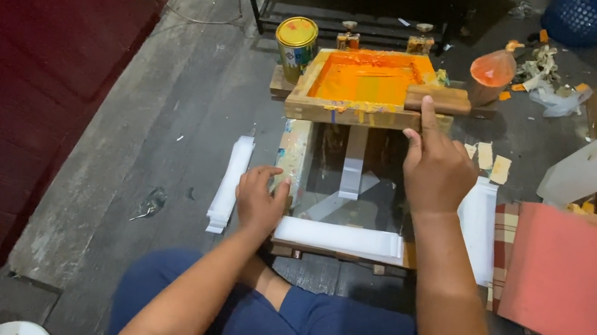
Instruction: The person sits on the floor and uses a squeegee to spread orange ink across a screen printing frame. They then lift the frame to reveal a printed white strip, peel it off, and place it on a stack. The process is repeated with another strip.
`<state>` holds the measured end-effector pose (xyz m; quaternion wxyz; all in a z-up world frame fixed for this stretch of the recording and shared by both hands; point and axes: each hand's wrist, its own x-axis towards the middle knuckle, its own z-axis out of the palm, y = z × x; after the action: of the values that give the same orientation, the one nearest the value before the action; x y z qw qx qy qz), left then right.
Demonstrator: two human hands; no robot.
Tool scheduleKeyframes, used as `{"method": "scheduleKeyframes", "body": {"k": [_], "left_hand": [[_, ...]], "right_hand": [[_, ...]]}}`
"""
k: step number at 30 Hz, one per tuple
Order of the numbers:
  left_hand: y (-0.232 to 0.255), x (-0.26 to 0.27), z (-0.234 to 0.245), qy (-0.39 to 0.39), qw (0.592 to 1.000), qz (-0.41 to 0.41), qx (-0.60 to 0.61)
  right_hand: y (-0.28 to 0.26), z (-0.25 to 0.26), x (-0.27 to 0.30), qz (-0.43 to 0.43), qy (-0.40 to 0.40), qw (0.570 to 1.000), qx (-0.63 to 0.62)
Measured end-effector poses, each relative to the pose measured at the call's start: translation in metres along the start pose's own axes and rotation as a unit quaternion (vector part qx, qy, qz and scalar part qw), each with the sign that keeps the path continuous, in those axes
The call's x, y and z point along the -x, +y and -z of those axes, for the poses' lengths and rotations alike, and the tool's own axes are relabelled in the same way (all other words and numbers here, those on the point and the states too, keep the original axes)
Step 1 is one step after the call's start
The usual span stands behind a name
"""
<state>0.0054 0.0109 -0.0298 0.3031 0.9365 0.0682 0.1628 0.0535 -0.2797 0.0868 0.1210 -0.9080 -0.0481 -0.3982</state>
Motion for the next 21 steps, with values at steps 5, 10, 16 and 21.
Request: {"method": "scheduleKeyframes", "body": {"k": [5,10,16,21], "left_hand": [[0.033,-0.024,-0.01,-0.069,0.996,-0.018,-0.052],[0.109,-0.023,0.008,-0.202,0.973,0.012,-0.113],[0.091,-0.008,-0.03,-0.14,0.973,-0.074,-0.167],[0.115,-0.011,-0.021,-0.225,0.957,-0.033,-0.179]], "right_hand": [[0.0,0.0,0.0,-0.007,-0.006,1.0,0.003],[-0.002,0.002,0.001,-0.009,-0.006,1.0,0.0],[0.0,-0.003,0.003,-0.004,0.006,1.0,0.001],[-0.002,-0.002,0.001,-0.004,0.016,1.0,-0.011]]}}
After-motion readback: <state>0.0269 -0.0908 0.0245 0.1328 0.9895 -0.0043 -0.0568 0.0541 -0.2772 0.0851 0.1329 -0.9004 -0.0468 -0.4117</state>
